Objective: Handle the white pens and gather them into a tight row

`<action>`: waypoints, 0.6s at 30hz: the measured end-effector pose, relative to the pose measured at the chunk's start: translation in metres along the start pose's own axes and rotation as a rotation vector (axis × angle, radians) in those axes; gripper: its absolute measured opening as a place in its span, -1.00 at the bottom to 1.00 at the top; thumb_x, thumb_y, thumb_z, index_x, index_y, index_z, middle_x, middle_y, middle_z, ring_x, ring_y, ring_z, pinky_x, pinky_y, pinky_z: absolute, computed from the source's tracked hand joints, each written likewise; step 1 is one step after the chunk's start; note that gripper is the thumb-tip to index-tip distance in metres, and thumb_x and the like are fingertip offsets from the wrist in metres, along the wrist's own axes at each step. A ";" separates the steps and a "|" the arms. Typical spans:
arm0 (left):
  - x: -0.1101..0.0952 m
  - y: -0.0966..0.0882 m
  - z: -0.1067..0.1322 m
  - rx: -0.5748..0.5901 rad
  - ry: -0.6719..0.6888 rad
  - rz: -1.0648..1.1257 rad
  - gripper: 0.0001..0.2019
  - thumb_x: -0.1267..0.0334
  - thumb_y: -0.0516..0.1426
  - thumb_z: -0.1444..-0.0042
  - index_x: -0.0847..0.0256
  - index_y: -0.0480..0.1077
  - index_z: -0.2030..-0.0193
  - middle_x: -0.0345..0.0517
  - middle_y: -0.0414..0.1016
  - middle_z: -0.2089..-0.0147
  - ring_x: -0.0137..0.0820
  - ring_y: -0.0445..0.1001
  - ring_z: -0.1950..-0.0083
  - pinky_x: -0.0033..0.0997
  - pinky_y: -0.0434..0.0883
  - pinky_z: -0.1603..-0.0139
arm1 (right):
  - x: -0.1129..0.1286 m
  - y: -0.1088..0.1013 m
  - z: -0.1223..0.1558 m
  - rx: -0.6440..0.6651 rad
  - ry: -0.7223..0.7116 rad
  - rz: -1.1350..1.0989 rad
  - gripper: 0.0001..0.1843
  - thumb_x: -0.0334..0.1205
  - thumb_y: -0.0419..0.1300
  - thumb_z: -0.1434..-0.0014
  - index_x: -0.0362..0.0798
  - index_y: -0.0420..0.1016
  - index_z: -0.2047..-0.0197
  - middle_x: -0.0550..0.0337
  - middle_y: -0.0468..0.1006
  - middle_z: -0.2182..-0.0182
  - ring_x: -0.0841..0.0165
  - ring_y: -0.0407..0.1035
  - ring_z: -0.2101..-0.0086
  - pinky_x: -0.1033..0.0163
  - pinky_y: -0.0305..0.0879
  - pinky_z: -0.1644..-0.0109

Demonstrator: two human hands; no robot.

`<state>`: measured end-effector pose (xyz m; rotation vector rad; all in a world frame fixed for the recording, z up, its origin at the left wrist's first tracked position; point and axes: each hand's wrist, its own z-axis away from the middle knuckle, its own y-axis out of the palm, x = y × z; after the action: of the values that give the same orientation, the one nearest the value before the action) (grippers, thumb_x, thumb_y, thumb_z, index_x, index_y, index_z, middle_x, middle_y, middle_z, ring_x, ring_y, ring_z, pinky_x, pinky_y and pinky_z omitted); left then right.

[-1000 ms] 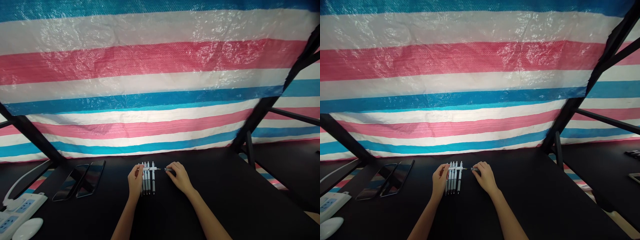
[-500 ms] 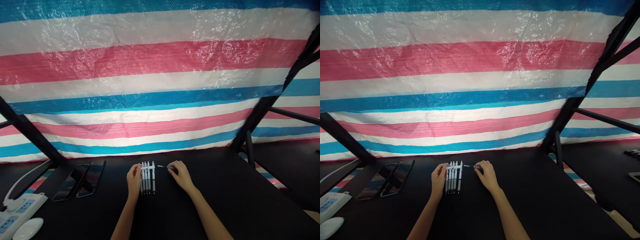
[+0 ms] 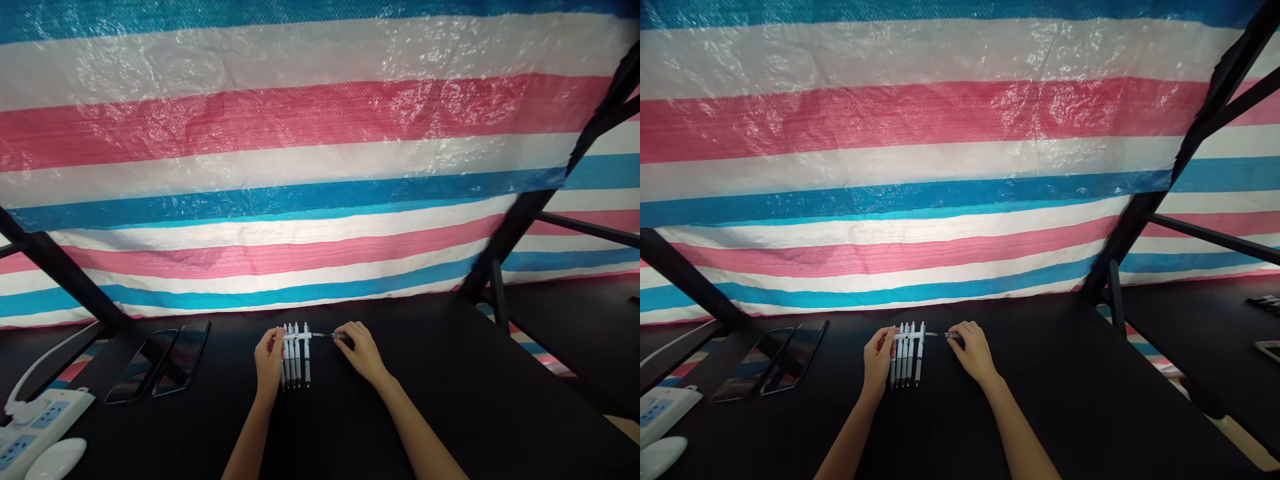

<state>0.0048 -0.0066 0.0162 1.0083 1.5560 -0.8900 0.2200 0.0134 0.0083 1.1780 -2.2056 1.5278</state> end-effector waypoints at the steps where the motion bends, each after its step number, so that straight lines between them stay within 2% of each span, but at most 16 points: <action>1: 0.000 0.000 0.000 0.006 0.001 0.000 -0.62 -0.06 0.09 -0.03 0.28 0.41 0.41 -0.35 0.11 0.65 -0.55 0.12 0.63 -0.56 0.10 0.61 | 0.000 0.000 0.000 0.001 -0.001 0.003 -0.91 -0.27 0.10 -0.19 -0.01 0.42 0.25 0.15 0.48 0.31 0.24 0.32 0.25 0.14 0.23 0.18; 10: 0.002 0.003 0.002 0.060 0.000 -0.063 -0.61 -0.07 0.05 -0.05 0.27 0.39 0.42 -0.33 0.11 0.63 -0.55 0.10 0.62 -0.55 0.08 0.61 | 0.003 0.001 0.001 -0.003 -0.052 0.022 -0.90 -0.27 0.09 -0.20 -0.01 0.43 0.24 0.14 0.49 0.31 0.25 0.33 0.25 0.16 0.25 0.19; 18: 0.004 0.008 0.006 0.117 0.073 -0.161 -0.63 -0.04 0.06 -0.05 0.28 0.42 0.37 -0.27 0.24 0.61 -0.52 0.19 0.60 -0.53 0.17 0.58 | 0.012 0.006 0.003 0.001 -0.110 0.034 -0.89 -0.29 0.12 -0.19 0.01 0.44 0.21 0.15 0.49 0.30 0.27 0.33 0.25 0.17 0.25 0.20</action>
<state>0.0139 -0.0090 0.0106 1.0184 1.6807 -1.0758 0.2080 0.0060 0.0097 1.2602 -2.3063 1.5114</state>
